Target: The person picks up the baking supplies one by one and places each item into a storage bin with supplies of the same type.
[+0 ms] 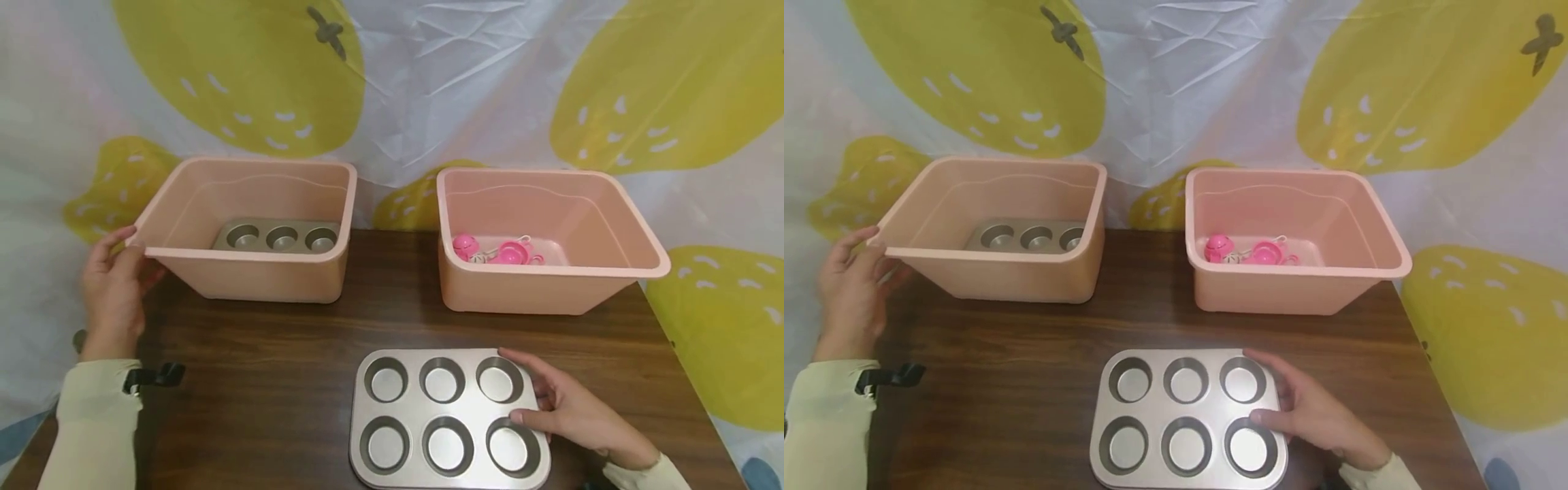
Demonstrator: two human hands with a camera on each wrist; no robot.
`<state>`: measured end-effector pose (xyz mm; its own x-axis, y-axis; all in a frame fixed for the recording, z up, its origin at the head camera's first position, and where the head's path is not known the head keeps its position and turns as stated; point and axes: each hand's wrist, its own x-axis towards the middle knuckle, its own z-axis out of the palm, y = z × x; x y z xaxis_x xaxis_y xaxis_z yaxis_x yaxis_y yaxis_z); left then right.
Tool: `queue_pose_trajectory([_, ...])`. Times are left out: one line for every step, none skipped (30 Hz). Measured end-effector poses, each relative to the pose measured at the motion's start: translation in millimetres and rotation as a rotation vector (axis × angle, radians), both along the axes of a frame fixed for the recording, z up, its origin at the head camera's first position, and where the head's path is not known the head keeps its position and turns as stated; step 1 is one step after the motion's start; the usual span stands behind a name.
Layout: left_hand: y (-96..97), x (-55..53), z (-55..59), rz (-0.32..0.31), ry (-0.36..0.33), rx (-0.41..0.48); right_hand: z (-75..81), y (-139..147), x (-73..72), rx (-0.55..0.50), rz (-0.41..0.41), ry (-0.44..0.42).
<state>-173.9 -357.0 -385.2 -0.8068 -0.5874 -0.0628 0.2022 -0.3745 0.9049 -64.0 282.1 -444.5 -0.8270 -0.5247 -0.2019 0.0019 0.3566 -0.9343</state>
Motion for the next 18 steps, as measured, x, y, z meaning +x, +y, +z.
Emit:
queue_pose_trajectory([0.5,-0.3,0.1,-0.001,-0.001,-0.004,-0.3,0.0,0.1,0.005,-0.002,0.012])
queue_pose_trajectory([0.9,-0.6,0.2,0.000,-0.004,-0.010,-0.7,0.1,0.2,0.006,-0.002,0.026])
queue_pose_trajectory([1.4,-0.8,0.3,0.001,-0.007,-0.012,-1.1,0.1,0.1,0.001,0.001,0.039])
queue_pose_trajectory([1.8,-0.9,0.4,0.002,-0.011,-0.012,-1.5,0.1,-0.2,-0.028,0.007,0.036])
queue_pose_trajectory([2.1,-0.9,0.5,0.002,-0.012,-0.013,-2.1,0.1,-0.9,-0.070,0.013,0.023])
queue_pose_trajectory([2.3,-0.9,0.7,0.003,-0.016,-0.014,-2.6,0.4,-1.4,-0.115,0.018,0.012])
queue_pose_trajectory([2.5,-0.9,0.8,0.003,-0.018,-0.017,-2.9,0.5,-1.9,-0.165,0.021,-0.006])
queue_pose_trajectory([2.6,-0.8,1.0,0.003,-0.022,-0.019,-3.2,0.7,-2.6,-0.220,0.026,-0.024])
queue_pose_trajectory([2.7,-0.7,1.3,0.003,-0.023,-0.019,-3.5,0.9,-3.3,-0.278,0.034,-0.045])
queue_pose_trajectory([2.7,-0.6,1.5,0.004,-0.025,-0.019,-3.8,1.2,-3.9,-0.332,0.040,-0.068])
queue_pose_trajectory([2.6,-0.4,1.6,0.005,-0.027,-0.020,-4.0,1.6,-4.2,-0.364,0.044,-0.071])
queue_pose_trajectory([2.6,-0.3,1.7,0.008,-0.032,-0.022,-4.1,2.0,-4.3,-0.385,0.048,-0.068])
queue_pose_trajectory([2.6,-0.1,1.7,0.010,-0.037,-0.024,-4.3,2.4,-4.5,-0.398,0.053,-0.062])
queue_pose_trajectory([2.5,0.0,1.6,0.014,-0.042,-0.024,-4.5,2.6,-4.5,-0.404,0.056,-0.049])
queue_pose_trajectory([2.4,0.1,1.4,0.017,-0.046,-0.026,-4.5,2.8,-4.5,-0.406,0.056,-0.038])
queue_pose_trajectory([2.3,0.2,1.1,0.021,-0.050,-0.029,-4.5,2.8,-4.4,-0.401,0.053,-0.025])
queue_pose_trajectory([2.1,0.3,0.8,0.024,-0.054,-0.031,-4.3,2.6,-4.3,-0.393,0.045,-0.015])
queue_pose_trajectory([2.0,0.5,0.4,0.027,-0.058,-0.034,-4.1,2.2,-4.2,-0.387,0.038,-0.007])
